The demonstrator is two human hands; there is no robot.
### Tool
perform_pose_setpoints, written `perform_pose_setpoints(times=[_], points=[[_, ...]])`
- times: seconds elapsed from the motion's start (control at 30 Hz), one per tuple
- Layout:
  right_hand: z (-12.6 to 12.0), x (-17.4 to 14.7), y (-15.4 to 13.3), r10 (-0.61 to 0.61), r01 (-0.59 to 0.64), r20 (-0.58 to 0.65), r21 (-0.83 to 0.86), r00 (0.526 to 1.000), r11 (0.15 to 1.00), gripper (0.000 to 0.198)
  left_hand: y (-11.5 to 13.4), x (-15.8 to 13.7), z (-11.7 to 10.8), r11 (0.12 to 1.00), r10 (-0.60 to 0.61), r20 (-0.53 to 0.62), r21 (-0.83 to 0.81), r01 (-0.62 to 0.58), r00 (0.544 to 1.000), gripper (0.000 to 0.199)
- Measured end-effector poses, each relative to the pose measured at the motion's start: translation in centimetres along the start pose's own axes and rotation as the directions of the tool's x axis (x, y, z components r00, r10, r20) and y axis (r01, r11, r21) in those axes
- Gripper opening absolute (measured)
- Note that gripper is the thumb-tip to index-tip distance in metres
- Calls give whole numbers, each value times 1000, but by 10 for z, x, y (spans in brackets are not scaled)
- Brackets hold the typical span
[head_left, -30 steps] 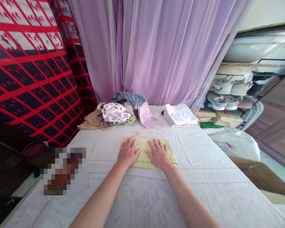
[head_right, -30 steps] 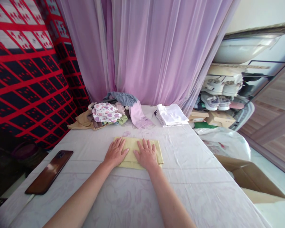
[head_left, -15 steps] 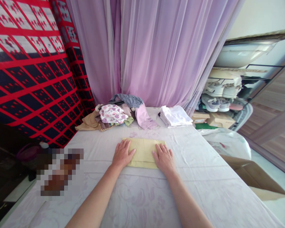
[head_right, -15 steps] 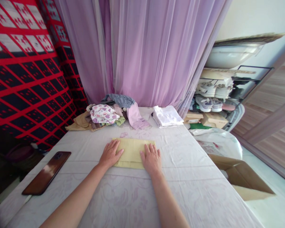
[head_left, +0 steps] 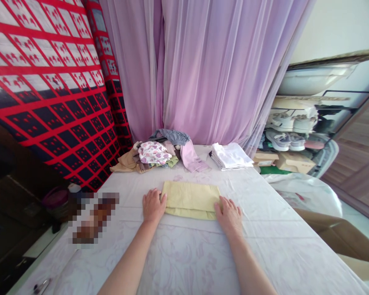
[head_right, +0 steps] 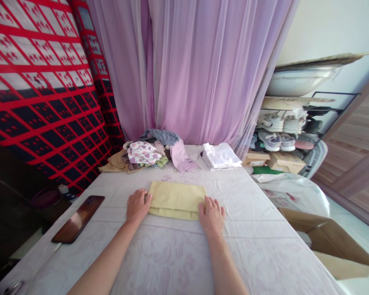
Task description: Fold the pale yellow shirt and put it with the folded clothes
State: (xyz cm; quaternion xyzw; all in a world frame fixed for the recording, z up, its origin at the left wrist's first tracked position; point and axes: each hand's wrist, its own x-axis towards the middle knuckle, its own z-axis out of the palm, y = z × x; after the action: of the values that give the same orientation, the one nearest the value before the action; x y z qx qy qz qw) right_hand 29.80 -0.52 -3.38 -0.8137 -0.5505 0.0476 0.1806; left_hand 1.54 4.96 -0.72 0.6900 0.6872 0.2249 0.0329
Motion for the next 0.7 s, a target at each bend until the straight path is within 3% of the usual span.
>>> perform_pose_setpoints(times=[0.3, 0.7], points=[[2, -2, 8, -40, 41, -22, 11, 999, 999, 47, -8, -16, -4, 1000, -1, -25, -23, 0, 1000, 31], [-1, -17, 17, -86, 86, -8, 6, 996, 996, 45, -15, -36, -11, 996, 89, 84, 9, -90, 993, 40]])
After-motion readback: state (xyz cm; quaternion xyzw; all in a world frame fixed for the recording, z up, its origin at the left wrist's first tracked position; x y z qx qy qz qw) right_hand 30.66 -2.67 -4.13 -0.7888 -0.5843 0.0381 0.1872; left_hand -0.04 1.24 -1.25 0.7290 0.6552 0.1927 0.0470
